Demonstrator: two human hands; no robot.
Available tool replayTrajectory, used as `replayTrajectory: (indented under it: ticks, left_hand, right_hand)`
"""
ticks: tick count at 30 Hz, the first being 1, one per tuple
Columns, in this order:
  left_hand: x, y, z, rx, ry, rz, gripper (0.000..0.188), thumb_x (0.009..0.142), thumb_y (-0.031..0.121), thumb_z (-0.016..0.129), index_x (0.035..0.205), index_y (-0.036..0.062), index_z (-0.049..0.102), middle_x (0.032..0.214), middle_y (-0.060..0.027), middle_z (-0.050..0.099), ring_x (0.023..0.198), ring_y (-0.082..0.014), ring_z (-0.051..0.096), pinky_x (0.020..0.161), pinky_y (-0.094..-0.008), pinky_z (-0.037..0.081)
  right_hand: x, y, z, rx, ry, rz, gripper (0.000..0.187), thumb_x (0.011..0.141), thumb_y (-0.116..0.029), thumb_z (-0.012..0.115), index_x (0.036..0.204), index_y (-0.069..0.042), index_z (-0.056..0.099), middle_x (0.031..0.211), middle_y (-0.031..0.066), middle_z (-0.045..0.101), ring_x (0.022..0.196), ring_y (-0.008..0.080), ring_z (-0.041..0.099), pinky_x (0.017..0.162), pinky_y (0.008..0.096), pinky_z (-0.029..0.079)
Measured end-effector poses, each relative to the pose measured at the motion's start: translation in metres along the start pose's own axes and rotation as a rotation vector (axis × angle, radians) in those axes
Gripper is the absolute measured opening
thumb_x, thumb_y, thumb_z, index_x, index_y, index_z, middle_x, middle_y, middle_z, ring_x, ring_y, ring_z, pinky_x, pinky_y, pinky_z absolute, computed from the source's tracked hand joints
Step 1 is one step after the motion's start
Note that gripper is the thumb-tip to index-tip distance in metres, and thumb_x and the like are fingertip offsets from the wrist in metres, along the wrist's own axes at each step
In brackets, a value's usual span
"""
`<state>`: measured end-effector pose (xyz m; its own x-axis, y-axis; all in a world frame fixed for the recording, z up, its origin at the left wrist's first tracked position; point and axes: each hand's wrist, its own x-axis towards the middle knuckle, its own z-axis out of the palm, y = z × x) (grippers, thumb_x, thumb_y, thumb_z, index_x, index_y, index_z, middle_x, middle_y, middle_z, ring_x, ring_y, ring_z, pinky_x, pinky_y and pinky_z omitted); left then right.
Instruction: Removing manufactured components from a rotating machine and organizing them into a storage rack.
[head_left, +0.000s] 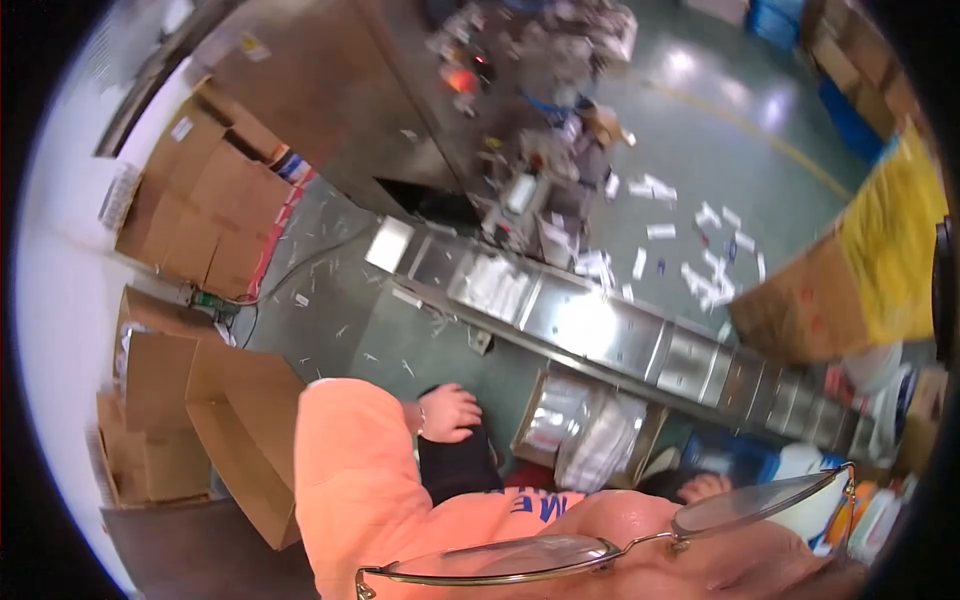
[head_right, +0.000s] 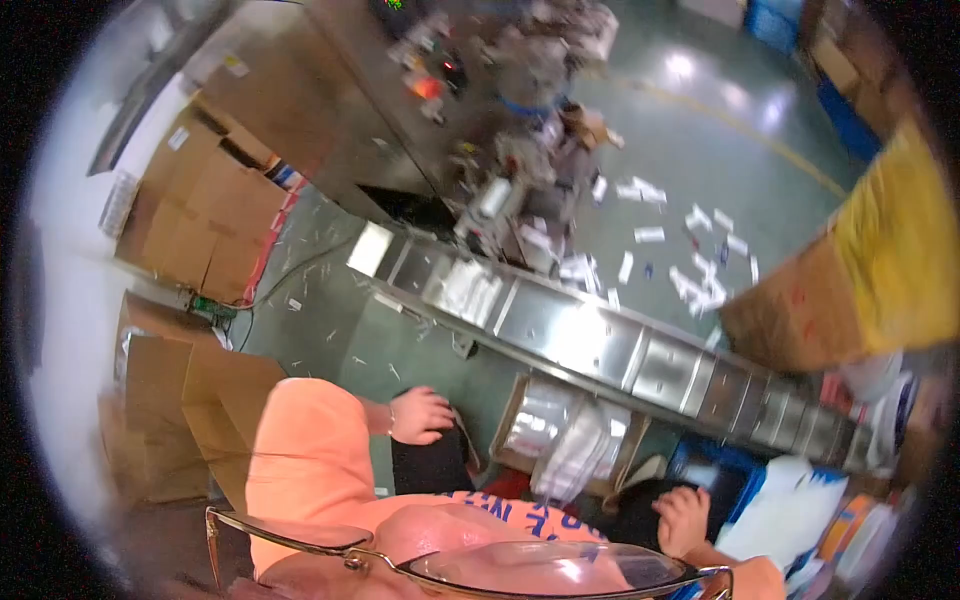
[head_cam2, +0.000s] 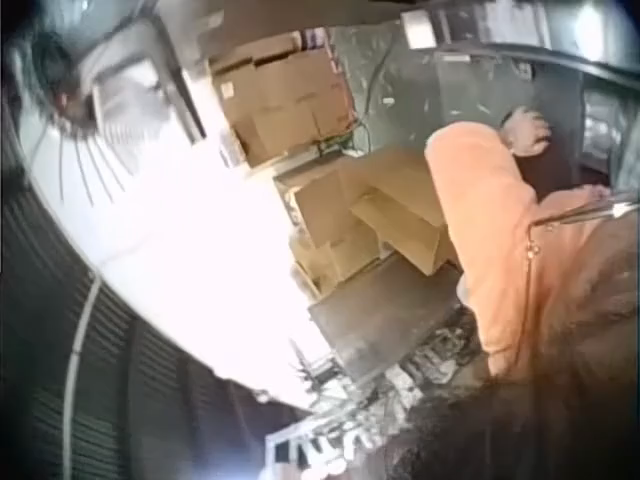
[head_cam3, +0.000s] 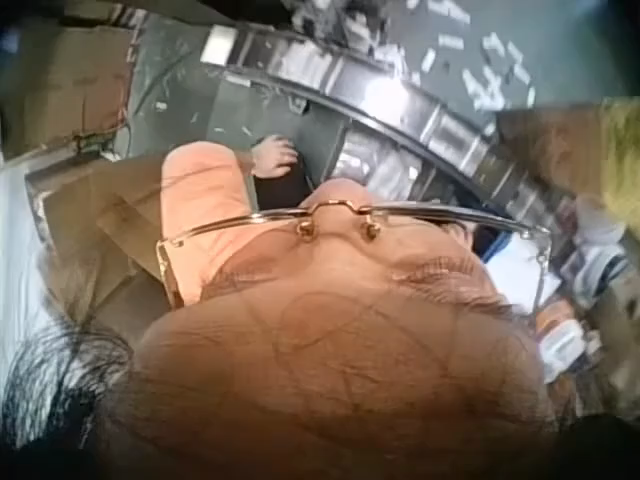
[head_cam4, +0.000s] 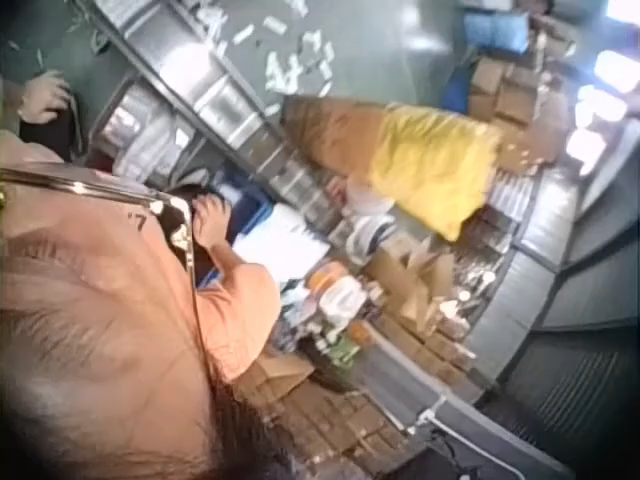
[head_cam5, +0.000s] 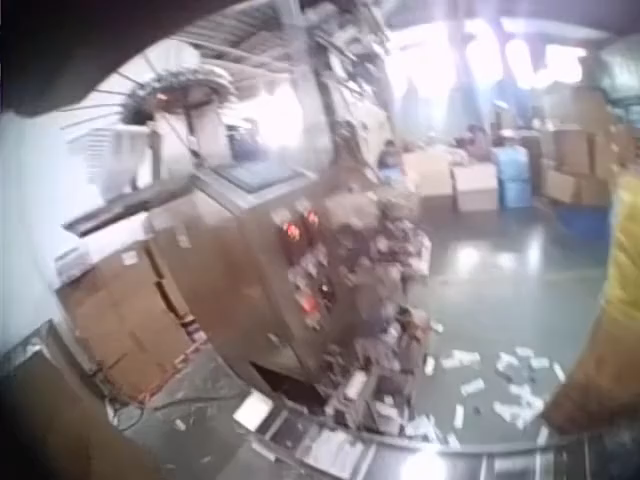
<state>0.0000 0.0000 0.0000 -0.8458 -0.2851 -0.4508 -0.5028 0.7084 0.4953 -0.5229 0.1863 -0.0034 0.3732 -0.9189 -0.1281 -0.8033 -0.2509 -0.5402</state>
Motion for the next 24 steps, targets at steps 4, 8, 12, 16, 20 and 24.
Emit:
replayTrajectory:
  ticks: [4,8,12,16,20,24]
  left_hand:
    - [0.092,-0.068,-0.003,-0.048,0.091,-0.074,0.022,0.075,0.026,0.052,0.089,0.0142,0.062,0.097,-0.0034,0.06,0.093,-0.0208,0.054,0.078,-0.0437,0.038]
    - [0.055,-0.024,-0.013,0.218,0.479,-0.531,0.018,0.078,0.027,0.048,0.083,0.0162,0.062,0.089,-0.0061,0.06,0.09,-0.0191,0.053,0.078,-0.039,0.038]
    - [0.011,-0.072,-0.062,-0.181,0.596,-0.566,0.018,0.079,0.025,0.049,0.083,0.0139,0.062,0.086,-0.0083,0.061,0.084,-0.021,0.055,0.073,-0.0385,0.041]
    - [-0.059,-0.099,-0.054,-0.583,0.689,-0.571,0.018,0.08,0.024,0.049,0.083,0.0116,0.062,0.084,-0.0106,0.062,0.077,-0.023,0.057,0.069,-0.038,0.043]
    - [-0.169,-0.046,-0.123,-1.015,0.973,-0.765,0.017,0.079,0.021,0.052,0.084,0.0077,0.061,0.083,-0.0149,0.061,0.074,-0.0274,0.059,0.066,-0.0364,0.046]
    - [-0.32,-0.093,-0.241,-0.301,1.427,-1.057,0.021,0.081,0.02,0.052,0.092,0.0037,0.06,0.088,-0.0167,0.06,0.084,-0.033,0.058,0.074,-0.0394,0.046]
  right_hand:
    - [0.154,0.054,-0.116,-0.214,0.025,-0.106,0.019,0.067,-0.023,0.052,0.082,-0.016,0.061,0.089,0.0044,0.058,0.09,0.0243,0.052,0.078,0.0444,0.036]
    - [0.282,-0.012,-0.156,-0.348,-0.042,-0.048,0.015,0.074,-0.023,0.05,0.081,-0.015,0.061,0.088,0.0092,0.059,0.087,0.024,0.054,0.074,0.0415,0.039]
    - [0.387,-0.128,-0.141,-0.335,-0.177,0.031,0.016,0.081,-0.023,0.048,0.08,-0.014,0.061,0.087,0.014,0.059,0.083,0.0237,0.057,0.069,0.0386,0.043]
    - [0.469,-0.246,-0.177,-0.057,-0.029,0.037,0.033,0.084,-0.033,0.049,0.081,-0.003,0.062,0.082,0.0234,0.059,0.07,0.0357,0.058,0.064,0.042,0.046]
    - [0.597,-0.414,-0.338,0.35,0.76,-0.408,0.013,0.081,-0.006,0.055,0.093,-0.001,0.056,0.091,0.0138,0.055,0.086,0.0272,0.054,0.076,0.0319,0.043]
    - [0.679,-0.498,-0.372,0.071,0.866,-0.489,0.025,0.078,-0.015,0.058,0.101,-0.005,0.058,0.098,0.0141,0.052,0.09,0.0307,0.052,0.078,0.0359,0.043]
